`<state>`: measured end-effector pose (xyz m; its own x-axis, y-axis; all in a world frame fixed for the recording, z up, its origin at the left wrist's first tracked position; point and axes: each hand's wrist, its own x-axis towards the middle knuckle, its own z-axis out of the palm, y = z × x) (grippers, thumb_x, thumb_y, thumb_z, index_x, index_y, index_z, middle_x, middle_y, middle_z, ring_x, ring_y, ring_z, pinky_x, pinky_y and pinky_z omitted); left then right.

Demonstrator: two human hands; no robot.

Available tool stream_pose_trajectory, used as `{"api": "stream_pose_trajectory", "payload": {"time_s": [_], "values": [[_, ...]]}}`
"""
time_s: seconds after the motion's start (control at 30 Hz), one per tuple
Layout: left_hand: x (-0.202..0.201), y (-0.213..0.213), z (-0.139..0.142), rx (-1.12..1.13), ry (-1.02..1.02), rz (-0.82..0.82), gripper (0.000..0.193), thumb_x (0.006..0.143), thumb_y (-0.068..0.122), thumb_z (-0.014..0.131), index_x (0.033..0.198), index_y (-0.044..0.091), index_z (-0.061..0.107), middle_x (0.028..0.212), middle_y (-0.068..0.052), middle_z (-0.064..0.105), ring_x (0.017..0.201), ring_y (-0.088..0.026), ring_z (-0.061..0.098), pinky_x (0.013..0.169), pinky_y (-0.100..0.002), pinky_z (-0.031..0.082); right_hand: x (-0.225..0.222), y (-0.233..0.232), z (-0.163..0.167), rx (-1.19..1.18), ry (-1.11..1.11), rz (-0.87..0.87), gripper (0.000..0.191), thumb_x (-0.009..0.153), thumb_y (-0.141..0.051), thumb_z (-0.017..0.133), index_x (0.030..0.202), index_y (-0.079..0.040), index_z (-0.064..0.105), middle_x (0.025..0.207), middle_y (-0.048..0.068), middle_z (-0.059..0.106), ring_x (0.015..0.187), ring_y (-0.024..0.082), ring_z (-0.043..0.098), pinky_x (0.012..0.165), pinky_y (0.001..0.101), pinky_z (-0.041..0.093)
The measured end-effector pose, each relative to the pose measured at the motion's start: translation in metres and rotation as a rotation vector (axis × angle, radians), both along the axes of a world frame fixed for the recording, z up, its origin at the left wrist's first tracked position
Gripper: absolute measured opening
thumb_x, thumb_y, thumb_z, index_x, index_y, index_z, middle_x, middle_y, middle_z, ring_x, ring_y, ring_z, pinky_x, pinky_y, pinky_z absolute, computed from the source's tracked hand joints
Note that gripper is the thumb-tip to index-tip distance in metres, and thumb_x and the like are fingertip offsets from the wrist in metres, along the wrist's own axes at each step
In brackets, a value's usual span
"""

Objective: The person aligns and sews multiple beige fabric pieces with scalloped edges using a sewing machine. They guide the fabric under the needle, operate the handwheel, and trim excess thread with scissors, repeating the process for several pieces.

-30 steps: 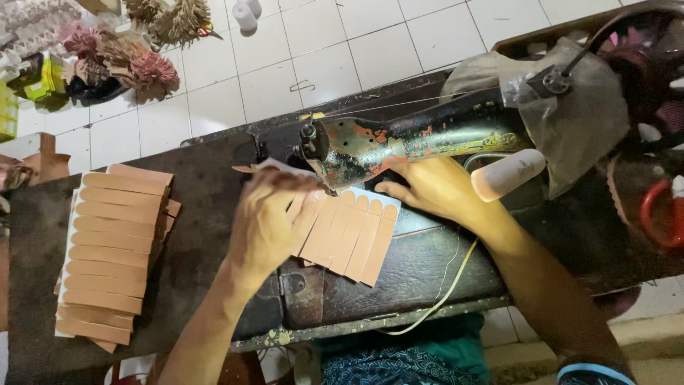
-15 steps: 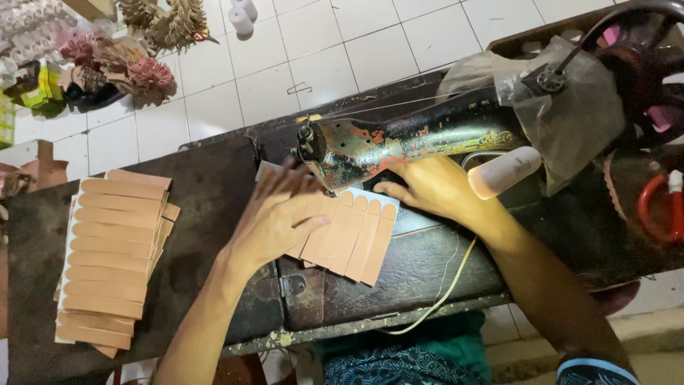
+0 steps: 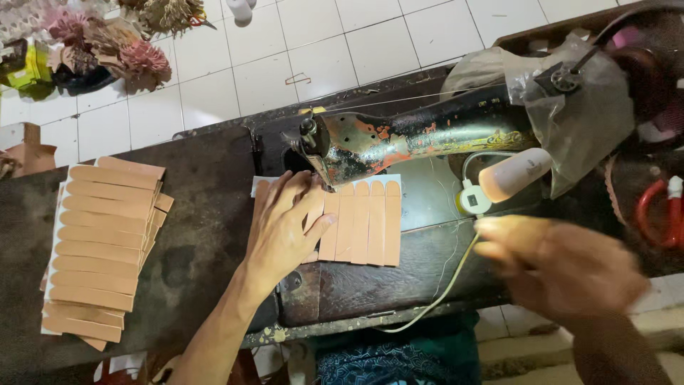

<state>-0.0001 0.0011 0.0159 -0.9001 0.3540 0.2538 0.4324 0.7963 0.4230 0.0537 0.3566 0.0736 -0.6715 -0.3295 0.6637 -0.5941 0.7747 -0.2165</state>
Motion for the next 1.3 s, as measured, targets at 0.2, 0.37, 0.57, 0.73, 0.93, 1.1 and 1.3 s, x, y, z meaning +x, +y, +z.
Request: {"api": "stream_pose_trajectory", "payload": {"time_s": [0.2, 0.37, 0.57, 0.73, 0.93, 1.1, 1.3], "values": [[0.001, 0.007, 0.0, -0.062, 0.02, 0.074, 0.058, 0.085, 0.033, 0.077, 0.133, 0.004, 0.062, 0.139, -0.018, 0.057, 0.13, -0.04, 0.05, 0.109, -0.052, 0.041, -0.085, 0.061, 0.0, -0.102, -0.167, -0.597, 0.019, 0.102, -0.021, 0.068, 0.116, -0.009, 0.072, 0.104, 0.004, 0.075, 0.084, 0.019, 0.073, 0.071, 0.0307, 0.056], [0.001, 0.015, 0.003, -0.068, 0.028, 0.115, 0.058, 0.085, 0.035, 0.077, 0.131, 0.003, 0.061, 0.134, -0.017, 0.057, 0.126, -0.04, 0.052, 0.103, -0.054, 0.043, -0.146, 0.104, -0.029, 0.148, 0.103, -0.474, 0.023, 0.108, -0.02, 0.059, 0.124, -0.006, 0.069, 0.107, 0.008, 0.076, 0.088, 0.019, 0.075, 0.073, 0.03, 0.058], [0.005, 0.019, -0.001, -0.108, 0.074, 0.152, 0.058, 0.087, 0.037, 0.076, 0.131, 0.003, 0.061, 0.136, -0.019, 0.056, 0.128, -0.041, 0.051, 0.103, -0.054, 0.043, -0.133, 0.101, -0.022, 0.123, 0.118, -0.487, 0.03, 0.116, -0.019, 0.049, 0.135, -0.002, 0.067, 0.111, 0.012, 0.076, 0.092, 0.019, 0.076, 0.076, 0.0291, 0.059], [0.001, 0.018, -0.001, -0.104, 0.062, 0.131, 0.063, 0.086, 0.035, 0.076, 0.134, -0.002, 0.057, 0.136, -0.023, 0.054, 0.127, -0.043, 0.05, 0.103, -0.055, 0.042, -0.114, 0.076, 0.001, 0.021, 0.154, -0.559, 0.034, 0.121, -0.018, 0.043, 0.14, -0.001, 0.065, 0.114, 0.015, 0.076, 0.096, 0.021, 0.077, 0.079, 0.0295, 0.061], [-0.002, 0.012, -0.002, -0.06, 0.016, 0.081, 0.059, 0.088, 0.032, 0.074, 0.136, 0.002, 0.058, 0.139, -0.021, 0.053, 0.131, -0.044, 0.048, 0.106, -0.053, 0.042, -0.133, 0.102, -0.002, 0.199, 0.28, -0.36, 0.022, 0.126, -0.01, 0.044, 0.138, 0.001, 0.06, 0.131, 0.017, 0.072, 0.116, 0.027, 0.073, 0.098, 0.033, 0.061], [-0.01, -0.006, -0.005, -0.06, 0.085, 0.008, 0.061, 0.085, 0.033, 0.075, 0.135, 0.002, 0.059, 0.131, -0.023, 0.06, 0.126, -0.039, 0.054, 0.105, -0.053, 0.042, -0.111, 0.071, 0.023, 0.165, 0.267, -0.424, 0.023, 0.117, -0.004, 0.052, 0.133, 0.009, 0.063, 0.113, 0.019, 0.072, 0.101, 0.027, 0.073, 0.084, 0.0326, 0.06], [-0.042, -0.042, 0.009, -0.081, -0.109, 0.071, 0.047, 0.093, 0.032, 0.072, 0.127, 0.001, 0.06, 0.11, -0.019, 0.071, 0.103, -0.035, 0.065, 0.091, -0.048, 0.05, -0.053, -0.079, 0.029, 0.146, 0.016, 0.173, 0.017, 0.095, 0.002, 0.065, 0.111, 0.001, 0.07, 0.114, 0.02, 0.07, 0.098, 0.028, 0.072, 0.071, 0.03, 0.062]]}}
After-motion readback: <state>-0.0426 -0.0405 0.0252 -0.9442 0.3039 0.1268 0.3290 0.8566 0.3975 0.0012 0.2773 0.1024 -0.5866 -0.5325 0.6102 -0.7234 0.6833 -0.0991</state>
